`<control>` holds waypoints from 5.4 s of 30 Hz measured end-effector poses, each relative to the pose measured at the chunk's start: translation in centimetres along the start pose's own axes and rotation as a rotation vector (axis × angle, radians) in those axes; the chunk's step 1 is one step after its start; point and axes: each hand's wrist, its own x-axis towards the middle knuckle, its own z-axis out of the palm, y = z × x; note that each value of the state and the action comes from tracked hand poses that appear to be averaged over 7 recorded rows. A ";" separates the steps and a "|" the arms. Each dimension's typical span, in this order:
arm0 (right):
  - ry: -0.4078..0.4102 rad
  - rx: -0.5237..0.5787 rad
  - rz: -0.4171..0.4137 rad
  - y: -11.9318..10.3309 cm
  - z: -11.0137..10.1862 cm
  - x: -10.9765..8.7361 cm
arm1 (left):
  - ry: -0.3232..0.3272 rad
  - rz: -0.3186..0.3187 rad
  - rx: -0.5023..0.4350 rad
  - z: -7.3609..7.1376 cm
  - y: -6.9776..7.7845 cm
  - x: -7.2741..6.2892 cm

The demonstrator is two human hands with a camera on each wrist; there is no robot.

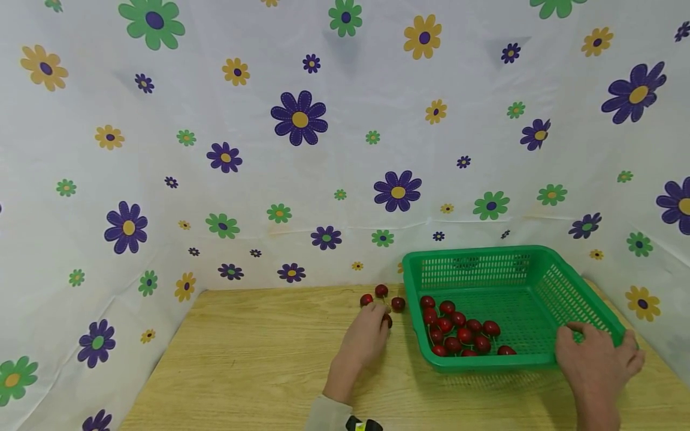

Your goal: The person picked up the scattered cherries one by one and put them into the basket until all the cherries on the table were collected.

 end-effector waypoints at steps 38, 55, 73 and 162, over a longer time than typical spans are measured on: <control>0.025 0.030 -0.011 0.1 0.4 -0.2 | 0.615 0.274 0.021 -1.9 -0.3 0.5; 0.039 0.041 -0.031 0.0 -0.1 -0.2 | 0.781 0.315 -0.383 -3.8 5.9 0.3; 0.024 0.058 -0.051 0.5 0.0 0.0 | 0.186 0.253 0.220 0.5 13.8 3.3; 0.023 0.050 0.007 0.0 0.2 -0.4 | 0.269 0.103 -0.502 -0.8 8.5 -1.4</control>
